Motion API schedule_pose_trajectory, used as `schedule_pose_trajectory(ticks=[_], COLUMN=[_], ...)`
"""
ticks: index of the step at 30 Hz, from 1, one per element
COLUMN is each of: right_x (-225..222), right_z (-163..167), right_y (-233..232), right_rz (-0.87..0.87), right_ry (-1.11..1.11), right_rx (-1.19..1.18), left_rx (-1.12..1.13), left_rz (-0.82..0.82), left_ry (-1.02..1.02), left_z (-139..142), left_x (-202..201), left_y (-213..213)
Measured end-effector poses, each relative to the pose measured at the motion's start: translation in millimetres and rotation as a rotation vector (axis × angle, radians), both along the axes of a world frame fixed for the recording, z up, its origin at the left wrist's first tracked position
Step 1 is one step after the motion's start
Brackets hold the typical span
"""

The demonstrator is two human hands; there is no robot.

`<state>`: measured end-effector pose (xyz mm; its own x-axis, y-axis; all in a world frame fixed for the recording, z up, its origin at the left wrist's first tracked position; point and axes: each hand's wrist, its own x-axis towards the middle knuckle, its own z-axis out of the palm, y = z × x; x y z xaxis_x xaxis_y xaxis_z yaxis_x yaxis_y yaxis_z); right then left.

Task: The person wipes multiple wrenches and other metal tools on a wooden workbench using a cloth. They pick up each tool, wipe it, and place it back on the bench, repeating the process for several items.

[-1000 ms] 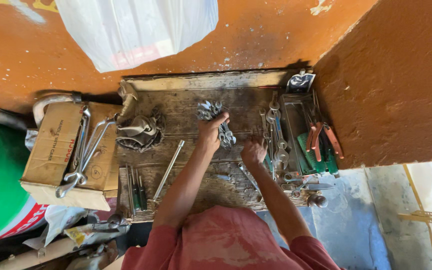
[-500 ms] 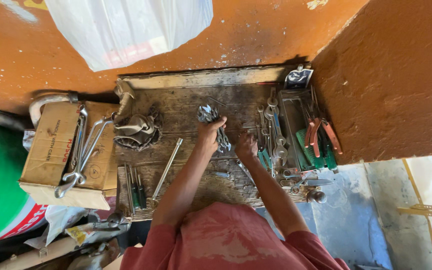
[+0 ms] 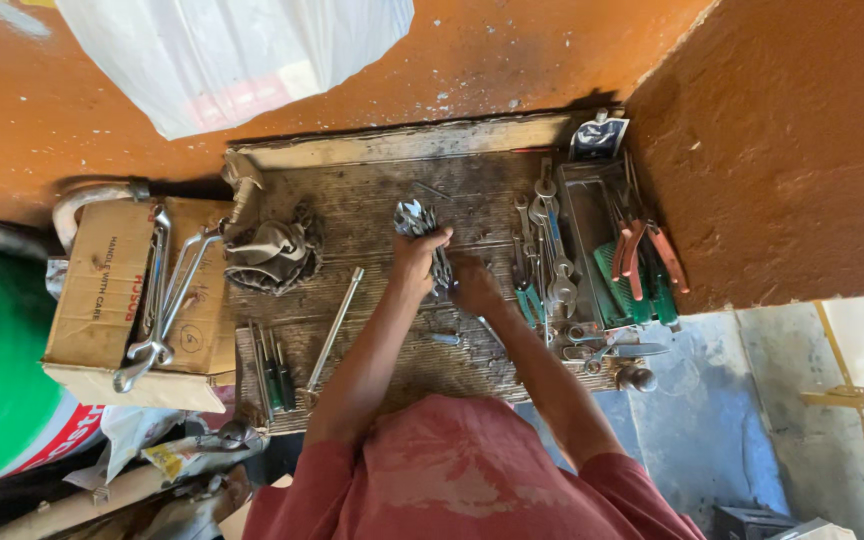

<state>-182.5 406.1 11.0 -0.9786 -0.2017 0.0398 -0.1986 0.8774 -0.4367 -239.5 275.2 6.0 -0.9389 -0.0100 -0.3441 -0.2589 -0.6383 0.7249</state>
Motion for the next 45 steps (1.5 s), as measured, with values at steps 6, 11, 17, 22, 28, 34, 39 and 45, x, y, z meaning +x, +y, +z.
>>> schedule_pose_trajectory(ticks=[6,11,17,22,28,34,39,45], right_x=[36.1,19.9,-19.4,-23.3,-15.4,-17.7,-43.7,-58.2], right_z=[-34.4,-21.4,-1.4,20.5,54.4,33.1,8.6,-11.9], right_y=[-10.2,-18.4,6.0,-3.8,4.2,-2.6,41.0,69.0], right_rz=[0.075,0.011,-0.480,-0.293,0.012,-0.118,-0.319,-0.346], right_ry=[-0.033,-0.427,-0.374,0.113,-0.178,0.047,0.146,0.073], right_rx=[0.157,0.346,-0.561,-0.928,-1.137,-1.004,-0.388,0.444], left_rx=[0.046,0.038,-0.030,0.073,0.103,0.146,0.109,0.068], left_rz=[0.045,-0.005,-0.028,-0.076,-0.099,-0.123,-0.109,-0.210], left_ry=[0.062,0.120,0.103,0.109,0.126,0.123,0.177,0.168], left_z=[0.7,10.0,23.9,39.7,54.2,51.8,43.8,20.8], left_x=[-5.3,-5.2,-4.5,-2.0,-6.4,-7.9,-12.4,-10.6], left_y=[-9.5,-17.3,-31.3,-22.8,-18.4,-13.8,-8.6,-3.3])
